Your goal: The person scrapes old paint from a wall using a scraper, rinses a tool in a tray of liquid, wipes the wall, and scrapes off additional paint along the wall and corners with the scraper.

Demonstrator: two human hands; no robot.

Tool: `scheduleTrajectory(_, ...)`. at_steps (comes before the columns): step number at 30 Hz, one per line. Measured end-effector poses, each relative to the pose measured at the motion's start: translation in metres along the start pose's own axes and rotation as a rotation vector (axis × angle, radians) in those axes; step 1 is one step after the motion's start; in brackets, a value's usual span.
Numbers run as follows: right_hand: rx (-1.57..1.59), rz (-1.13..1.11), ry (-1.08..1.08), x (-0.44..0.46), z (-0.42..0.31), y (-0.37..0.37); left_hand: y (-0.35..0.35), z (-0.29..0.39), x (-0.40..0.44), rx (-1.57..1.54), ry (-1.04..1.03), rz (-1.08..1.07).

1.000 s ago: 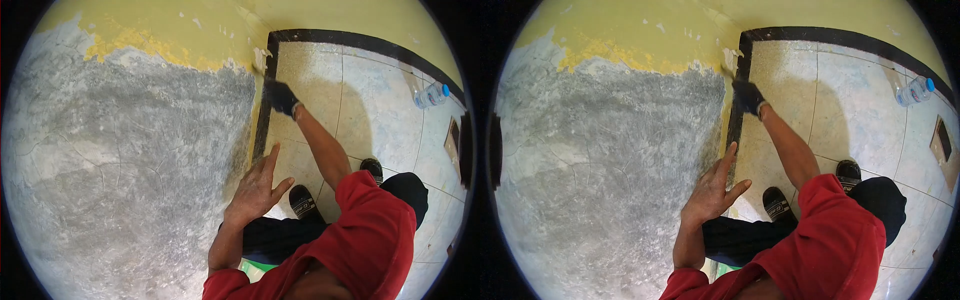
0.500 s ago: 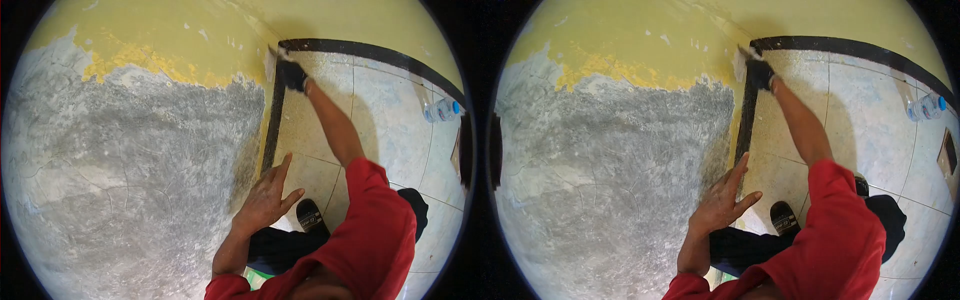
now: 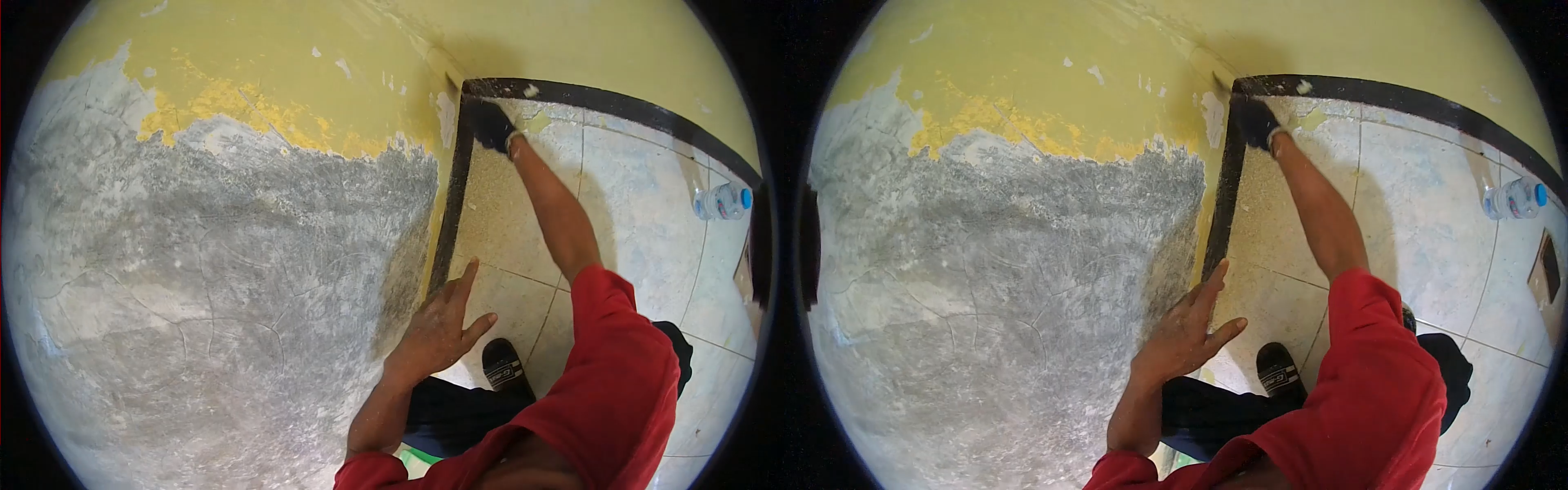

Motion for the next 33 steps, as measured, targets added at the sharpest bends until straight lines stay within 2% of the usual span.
scheduleTrajectory(1,-0.11,0.114,0.447,-0.023,-0.027,0.002,-0.001,-0.002,0.0,0.024,-0.003,-0.006)
scheduleTrajectory(2,0.098,0.075,0.095,-0.039,-0.007,-0.018,-0.004,-0.002,0.0,0.05,-0.003,-0.017)
scheduleTrajectory(3,-0.391,0.006,0.104,-0.049,-0.003,-0.045,-0.005,-0.001,-0.001,0.045,-0.004,-0.022)
scheduleTrajectory(4,-0.108,-0.076,-0.101,-0.085,-0.024,-0.062,-0.004,0.003,-0.002,0.059,-0.024,-0.008)
scheduleTrajectory(5,-0.51,0.212,0.508,-0.124,-0.058,-0.079,-0.004,0.008,-0.005,0.072,-0.048,0.008)
scheduleTrajectory(6,-0.12,-0.18,-0.317,-0.142,-0.047,-0.099,-0.006,0.01,-0.008,0.071,-0.053,0.004)
scheduleTrajectory(7,-0.009,-0.112,-0.298,-0.157,-0.037,-0.115,-0.006,0.015,-0.011,0.069,-0.081,0.016)
scheduleTrajectory(8,-0.276,-0.095,-0.061,-0.172,-0.06,-0.124,-0.006,0.019,-0.015,0.066,-0.105,0.028)
scheduleTrajectory(10,-0.167,-0.187,-0.401,-0.197,-0.045,-0.14,-0.006,0.021,-0.023,0.049,-0.079,0.02)
scheduleTrajectory(11,-0.163,-0.191,-0.397,-0.198,-0.037,-0.143,-0.007,0.02,-0.026,0.032,-0.055,0.015)
scheduleTrajectory(12,-0.153,-0.058,-0.105,-0.188,-0.049,-0.136,-0.009,0.017,-0.031,0.038,-0.047,0.018)
scheduleTrajectory(13,-0.137,0.077,0.188,-0.184,-0.104,-0.12,-0.007,0.015,-0.036,0.062,-0.058,0.061)
scheduleTrajectory(14,0.057,-0.082,-0.403,-0.178,-0.066,-0.117,-0.006,0.015,-0.041,0.083,-0.071,0.103)
scheduleTrajectory(16,0.072,-0.171,-0.438,-0.142,-0.036,-0.11,-0.005,0.015,-0.045,0.064,-0.047,0.093)
scheduleTrajectory(17,0.068,-0.174,-0.441,-0.151,-0.021,-0.111,-0.006,0.015,-0.047,0.051,-0.027,0.086)
scheduleTrajectory(19,-0.244,-0.153,0.01,-0.159,-0.069,-0.111,-0.007,0.014,-0.045,0.05,-0.053,0.101)
scheduleTrajectory(20,-0.216,-0.188,-0.069,-0.173,-0.073,-0.116,-0.006,0.014,-0.042,0.046,-0.077,0.108)
scheduleTrajectory(22,-0.163,-0.042,0.084,-0.17,-0.098,-0.113,0.001,0.016,-0.039,0.06,-0.105,0.127)
scheduleTrajectory(24,-0.228,-0.242,-0.306,-0.137,-0.061,-0.111,-0.002,0.016,-0.042,0.044,-0.107,0.119)
scheduleTrajectory(25,-0.203,-0.073,0.115,-0.131,-0.092,-0.096,-0.002,0.018,-0.043,0.056,-0.091,0.113)
scheduleTrajectory(26,-0.201,-0.078,0.106,-0.139,-0.081,-0.096,-0.002,0.02,-0.045,0.072,-0.077,0.107)
scheduleTrajectory(28,-0.302,-0.206,-0.188,-0.145,-0.049,-0.092,-0.004,0.019,-0.042,0.069,-0.113,0.127)
scheduleTrajectory(30,-0.441,-0.071,0.054,-0.164,-0.065,-0.094,0.004,0.02,-0.041,0.081,-0.143,0.156)
scheduleTrajectory(32,-0.428,-0.139,-0.184,-0.157,-0.089,-0.091,0.0,0.016,-0.042,0.036,-0.135,0.134)
scheduleTrajectory(33,-0.499,-0.071,-0.018,-0.143,-0.087,-0.092,-0.002,0.015,-0.043,0.024,-0.12,0.122)
Point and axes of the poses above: each hand's wrist, its own x-axis towards the middle knuckle, its own y-axis out of the back of the hand, z = x × y, the point moved 10 cm from there along x, towards the middle knuckle, and after that the axes turned 9 degrees about -z, right-handed, at the moved point
